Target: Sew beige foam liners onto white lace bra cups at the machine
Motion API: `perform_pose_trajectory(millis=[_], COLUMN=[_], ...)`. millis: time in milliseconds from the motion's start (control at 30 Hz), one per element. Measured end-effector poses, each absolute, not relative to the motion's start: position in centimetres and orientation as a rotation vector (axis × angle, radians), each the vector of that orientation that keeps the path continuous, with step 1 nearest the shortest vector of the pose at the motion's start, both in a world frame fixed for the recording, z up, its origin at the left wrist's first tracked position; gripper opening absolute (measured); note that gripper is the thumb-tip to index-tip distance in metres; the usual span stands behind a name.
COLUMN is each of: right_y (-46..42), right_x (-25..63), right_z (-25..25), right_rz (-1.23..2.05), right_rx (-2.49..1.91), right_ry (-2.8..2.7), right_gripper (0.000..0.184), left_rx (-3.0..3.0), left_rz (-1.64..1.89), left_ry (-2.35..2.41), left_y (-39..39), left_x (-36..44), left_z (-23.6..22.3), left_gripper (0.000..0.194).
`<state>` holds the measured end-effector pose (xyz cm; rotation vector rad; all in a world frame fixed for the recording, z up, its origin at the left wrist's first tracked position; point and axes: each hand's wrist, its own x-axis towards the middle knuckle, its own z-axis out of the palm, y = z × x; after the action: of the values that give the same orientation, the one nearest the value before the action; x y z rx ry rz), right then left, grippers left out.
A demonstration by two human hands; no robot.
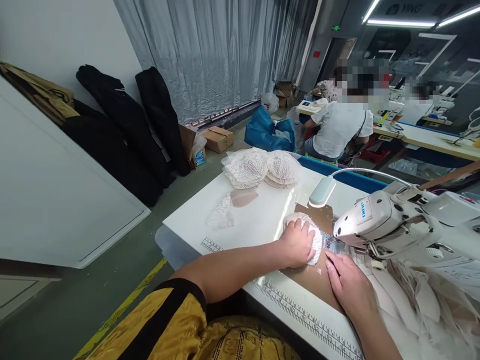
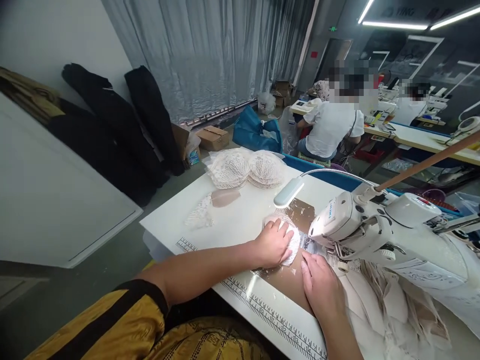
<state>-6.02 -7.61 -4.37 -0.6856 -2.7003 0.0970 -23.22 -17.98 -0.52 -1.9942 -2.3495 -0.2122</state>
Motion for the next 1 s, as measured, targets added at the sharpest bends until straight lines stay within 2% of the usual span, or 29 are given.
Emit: perform_pose_trajectory(millis=[100,200,367,500,600,667,733,833,900,1000], right_y=[-7.7,-7.6,-7.6,-8.5,-9.8,-11.4,-13.6,-17.3,-19.4,-21.1], right_x=[-5.9,-5.8,-5.7,-5.0,-4.1,-4.0,-4.5,-6.4,-7.9,-9.2], right_z=[-4.2,-4.1,-2.8,-0.2,1.7,2.3,2.2,1.6,1.1,0.5], right_rz=[0.128,0.182,0.366,0.67,1.088,1.458,1.766,2.047,2.253,2.377], right_rx=[-0.698,-0.706,-0.624,-0.577,-0.61,-0.621,-0.63,-0.563,-0.516,-0.455], right_ry=[-2.709,-2.724,-2.745,-2.639,-2.54,-2.41,-2.185,-1.844,-1.605,-1.298], right_gripper=[0.037,0.036,0.034,0.033,0.034,0.042,0.055,0.069,0.068,0.059], left_rx=[-1.96,-1.924,-1.318,-1.048,-1.025,-1.048,-1.109,-1.308,-1.516,-1.878], left_rz=[-0.313,-0.473,-0.66,-0.82,-0.995,-1.176,-1.549,-2.127,-2.229,-2.097], left_ry=[-2.49,-2.601,-2.732,-2.791,-2.77,-2.725,-2.626,-2.405,-2.303,-2.242], left_y=[-19.8,-22.5,-28.6,-33.5,-36.0,-36.9,-37.1,-36.3,-35.2,-33.2], left_x=[-24.5,-28.1,-36.7,-39.6,-38.0,-35.7,-32.7,-28.2,-25.7,-23.7], left_z=[0.4,1.3,1.6,0.6,0.4,0.8,1.4,2.2,2.5,2.5], left_gripper=[0.052,0.037,0.027,0.017,0.022,0.028,0.03,0.031,0.031,0.029])
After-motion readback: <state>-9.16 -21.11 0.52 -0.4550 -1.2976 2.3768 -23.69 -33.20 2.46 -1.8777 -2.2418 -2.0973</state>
